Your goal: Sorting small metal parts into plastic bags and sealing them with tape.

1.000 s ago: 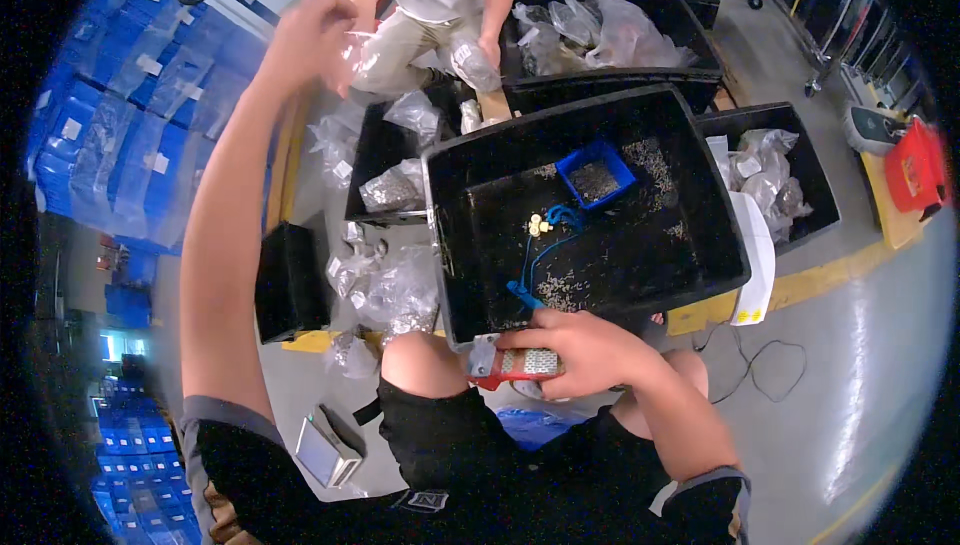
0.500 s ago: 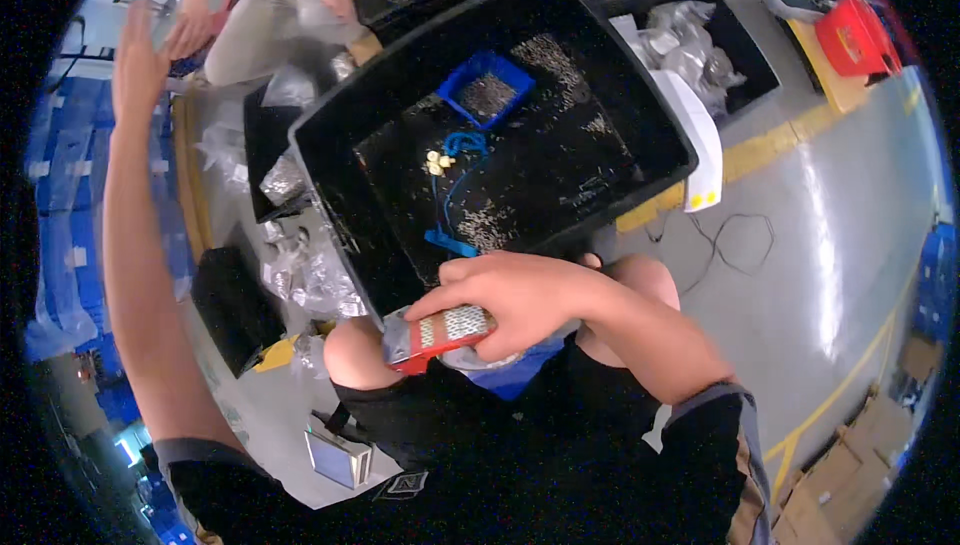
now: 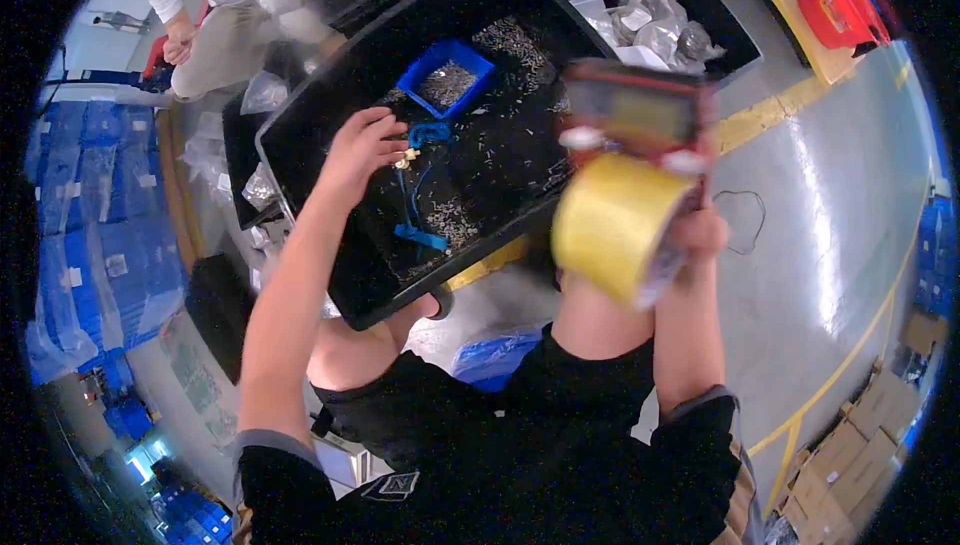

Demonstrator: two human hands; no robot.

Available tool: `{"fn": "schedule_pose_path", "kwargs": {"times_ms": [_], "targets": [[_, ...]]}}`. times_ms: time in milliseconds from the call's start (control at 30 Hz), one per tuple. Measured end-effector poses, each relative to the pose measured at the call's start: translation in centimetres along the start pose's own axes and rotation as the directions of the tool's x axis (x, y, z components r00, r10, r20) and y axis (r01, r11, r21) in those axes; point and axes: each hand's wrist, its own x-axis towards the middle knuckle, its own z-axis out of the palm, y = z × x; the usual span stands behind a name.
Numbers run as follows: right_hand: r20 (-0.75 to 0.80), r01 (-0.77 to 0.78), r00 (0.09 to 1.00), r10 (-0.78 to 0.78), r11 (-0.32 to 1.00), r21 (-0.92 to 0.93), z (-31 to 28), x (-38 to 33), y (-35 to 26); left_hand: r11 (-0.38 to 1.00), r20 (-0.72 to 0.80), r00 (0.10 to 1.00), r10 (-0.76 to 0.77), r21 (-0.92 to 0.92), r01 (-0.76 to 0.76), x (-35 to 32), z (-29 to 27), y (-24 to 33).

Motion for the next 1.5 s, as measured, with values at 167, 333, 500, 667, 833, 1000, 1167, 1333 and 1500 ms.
{"fn": "schedule_pose_path", "kwargs": {"times_ms": [167,333,500,667,833,1000,1167,1333,1500], "targets": [[-0.331,0.084,0.937,-0.113,0.991,-0.102,-10.4,-11.8,-8.2,0.989,-0.021,0.999,-0.032,-0.146,0.029,4.7,2.6,-2.5],[-0.881,-0.091,0.378,-0.284,0.936,-0.341,-22.3,-25.7,-9.5,0.986,-0.198,0.98,-0.003,-0.164,-0.03,2.9,2.4,-2.2],[-0.974,-0.307,0.053,-0.222,0.924,-0.228,-29.9,-34.5,-5.8,0.994,-0.327,0.944,-0.037,-0.105,0.002,4.2,2.5,-3.0],[-0.889,-0.599,-0.17,-0.424,0.761,-0.248,-36.7,-42.7,-6.1,0.657,0.042,0.825,0.563,0.583,-0.478,3.3,9.8,-1.8],[-0.92,-0.695,-0.078,-0.385,0.682,-0.226,-41.7,-44.7,-5.0,0.315,0.376,0.714,0.591,0.707,-0.633,7.1,17.7,-2.2],[-0.921,-0.726,-0.109,-0.373,0.663,-0.182,-43.2,-45.1,-5.6,0.196,0.371,0.71,0.598,0.792,-0.578,12.3,20.2,-3.4],[-0.928,-0.674,-0.049,-0.369,0.698,-0.242,-39.1,-39.9,-4.8,0.167,0.334,0.724,0.604,0.835,-0.524,9.1,18.0,-1.1],[-0.692,-0.762,-0.028,-0.722,0.463,-0.452,-39.9,-44.5,-7.4,0.881,0.5,0.839,0.216,-0.47,0.053,1.4,14.2,1.8],[-0.553,-0.902,0.003,-0.833,0.236,-0.361,-36.2,-38.6,-7.1,0.809,0.455,0.847,0.276,-0.585,0.051,-4.6,10.6,1.9]]}}
